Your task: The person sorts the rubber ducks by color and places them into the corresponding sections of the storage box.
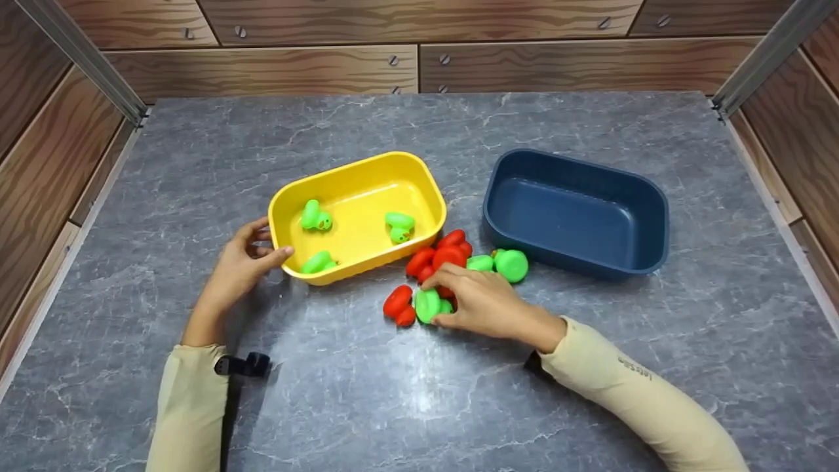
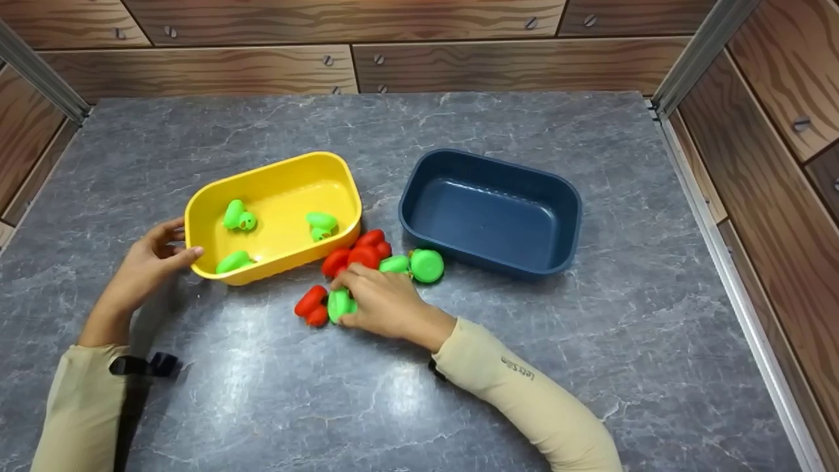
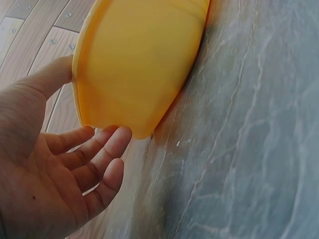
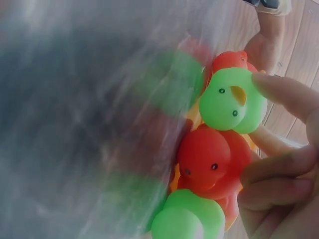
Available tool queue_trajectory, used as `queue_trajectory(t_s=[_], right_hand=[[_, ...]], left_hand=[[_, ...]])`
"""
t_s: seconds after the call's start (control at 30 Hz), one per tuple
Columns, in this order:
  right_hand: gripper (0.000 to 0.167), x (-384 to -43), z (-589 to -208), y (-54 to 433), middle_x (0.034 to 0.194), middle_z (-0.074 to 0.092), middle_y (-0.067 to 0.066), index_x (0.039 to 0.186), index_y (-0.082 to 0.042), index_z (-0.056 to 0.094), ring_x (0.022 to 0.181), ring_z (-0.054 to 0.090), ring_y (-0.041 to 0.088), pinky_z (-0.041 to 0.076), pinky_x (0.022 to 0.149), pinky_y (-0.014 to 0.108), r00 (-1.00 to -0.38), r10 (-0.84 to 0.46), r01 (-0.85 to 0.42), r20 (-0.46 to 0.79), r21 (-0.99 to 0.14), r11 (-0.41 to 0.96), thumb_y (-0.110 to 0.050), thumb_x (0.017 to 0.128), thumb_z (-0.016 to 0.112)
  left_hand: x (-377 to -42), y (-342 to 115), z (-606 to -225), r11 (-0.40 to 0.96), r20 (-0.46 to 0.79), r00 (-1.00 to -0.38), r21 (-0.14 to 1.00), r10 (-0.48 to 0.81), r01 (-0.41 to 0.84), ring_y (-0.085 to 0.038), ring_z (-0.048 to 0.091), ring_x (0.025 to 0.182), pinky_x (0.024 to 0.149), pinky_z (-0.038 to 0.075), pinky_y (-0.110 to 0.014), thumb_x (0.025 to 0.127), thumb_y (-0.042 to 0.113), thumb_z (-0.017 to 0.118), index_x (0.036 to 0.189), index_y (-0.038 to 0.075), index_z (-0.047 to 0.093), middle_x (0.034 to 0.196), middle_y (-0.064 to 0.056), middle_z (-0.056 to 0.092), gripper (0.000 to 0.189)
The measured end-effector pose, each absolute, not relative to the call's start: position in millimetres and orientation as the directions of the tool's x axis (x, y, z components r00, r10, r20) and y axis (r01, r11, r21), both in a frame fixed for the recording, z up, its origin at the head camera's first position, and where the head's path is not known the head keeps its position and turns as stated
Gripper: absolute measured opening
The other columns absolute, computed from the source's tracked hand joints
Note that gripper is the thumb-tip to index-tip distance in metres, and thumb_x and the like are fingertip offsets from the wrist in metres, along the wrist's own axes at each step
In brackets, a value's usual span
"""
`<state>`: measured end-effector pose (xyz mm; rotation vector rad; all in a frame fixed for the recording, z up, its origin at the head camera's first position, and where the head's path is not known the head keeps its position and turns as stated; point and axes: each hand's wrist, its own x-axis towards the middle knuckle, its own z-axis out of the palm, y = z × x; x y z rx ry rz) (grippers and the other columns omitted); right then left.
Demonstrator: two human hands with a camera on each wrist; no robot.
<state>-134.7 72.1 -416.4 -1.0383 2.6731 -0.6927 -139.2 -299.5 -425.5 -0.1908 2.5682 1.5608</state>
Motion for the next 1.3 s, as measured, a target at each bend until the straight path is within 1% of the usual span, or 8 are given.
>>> queue_trajectory(t_s=[0.27,0.47,0.6,0.7,0.8,0.9,1.0,1.3], right_hand=[[0.042,-134.0,-414.0,77.3,0.117,0.064,0.0,0.116,-0.014,0.066,0.084,0.058,0.016,0.047,0.072,0.028,-0.723,-0.691,-0.574,0.019,-0.574,0.585,-0.027,0.078,0.08],[0.042,-134.3,-407.3,84.2,0.118,0.065,0.0,0.116,-0.015,0.067,0.101,0.059,0.018,0.046,0.081,0.027,-0.738,-0.674,-0.487,0.036,-0.72,0.495,-0.022,0.077,0.081],[0.042,-136.1,-401.7,87.6,0.117,0.065,-0.001,0.118,-0.017,0.066,0.078,0.054,0.02,0.039,0.066,0.02,-0.743,-0.669,-0.409,0.023,-0.807,0.427,-0.019,0.078,0.08],[0.042,-136.9,-397.3,88.8,0.117,0.065,-0.001,0.118,-0.017,0.066,0.065,0.046,0.025,0.037,0.06,0.018,-0.75,-0.661,-0.358,0.016,-0.85,0.386,-0.018,0.078,0.08],[0.042,-137.3,-392.0,89.5,0.118,0.065,0.0,0.118,-0.016,0.065,0.069,0.047,0.026,0.04,0.061,0.019,-0.761,-0.648,-0.331,0.024,-0.874,0.357,-0.019,0.079,0.08],[0.041,-138.6,-386.5,90.9,0.119,0.063,0.003,0.12,-0.015,0.064,0.062,0.043,0.019,0.038,0.057,0.017,-0.774,-0.633,-0.293,0.019,-0.897,0.331,-0.018,0.081,0.078],[0.042,-139.1,-379.7,92.4,0.12,0.059,0.005,0.122,-0.013,0.063,0.049,0.03,0.012,0.033,0.051,0.017,-0.785,-0.619,-0.246,0.011,-0.923,0.296,-0.017,0.082,0.076],[0.044,-139.4,-365.0,90.4,0.121,0.057,0.004,0.123,-0.012,0.062,0.043,0.025,0.009,0.027,0.045,0.017,-0.817,-0.575,-0.208,0.052,-0.955,0.21,-0.015,0.082,0.077]], left_hand=[[-140.3,-299.6,-427.5,0.457,-0.167,-0.985,0.874,-0.043,-0.168,-0.003,0.057,0.091,0.076,0.048,-0.013,0.089,0.031,0.07,0.149,0.003,0.029,0.134,-0.022,0.05,0.078],[-140.6,-300.2,-429.3,0.468,-0.16,-0.986,0.869,-0.043,-0.161,-0.004,0.057,0.092,0.075,0.049,-0.014,0.089,0.031,0.07,0.149,0.003,0.03,0.134,-0.021,0.05,0.078],[-140.6,-300.4,-428.5,0.458,-0.165,-0.985,0.873,-0.044,-0.166,-0.004,0.057,0.092,0.074,0.048,-0.014,0.089,0.029,0.069,0.15,0.003,0.028,0.136,-0.022,0.049,0.078],[-140.3,-300.3,-427.7,0.455,-0.169,-0.985,0.874,-0.044,-0.17,-0.004,0.056,0.093,0.075,0.048,-0.014,0.089,0.029,0.069,0.15,0.003,0.028,0.136,-0.022,0.048,0.078],[-140.4,-300.1,-428.2,0.472,-0.165,-0.985,0.866,-0.043,-0.165,-0.005,0.056,0.093,0.075,0.048,-0.014,0.089,0.031,0.069,0.15,0.004,0.029,0.136,-0.022,0.049,0.078],[-140.4,-300.5,-429.0,0.49,-0.159,-0.986,0.857,-0.045,-0.161,-0.004,0.056,0.092,0.075,0.048,-0.014,0.089,0.033,0.069,0.149,0.004,0.03,0.134,-0.021,0.05,0.078],[-140.3,-300.6,-429.2,0.5,-0.157,-0.987,0.852,-0.046,-0.159,-0.004,0.056,0.092,0.074,0.048,-0.014,0.089,0.033,0.069,0.149,0.004,0.03,0.134,-0.021,0.05,0.078],[-140.3,-299.8,-429.1,0.496,-0.166,-0.985,0.851,-0.053,-0.17,-0.005,0.055,0.093,0.075,0.047,-0.014,0.088,0.034,0.07,0.149,0.004,0.03,0.135,-0.021,0.049,0.079]])
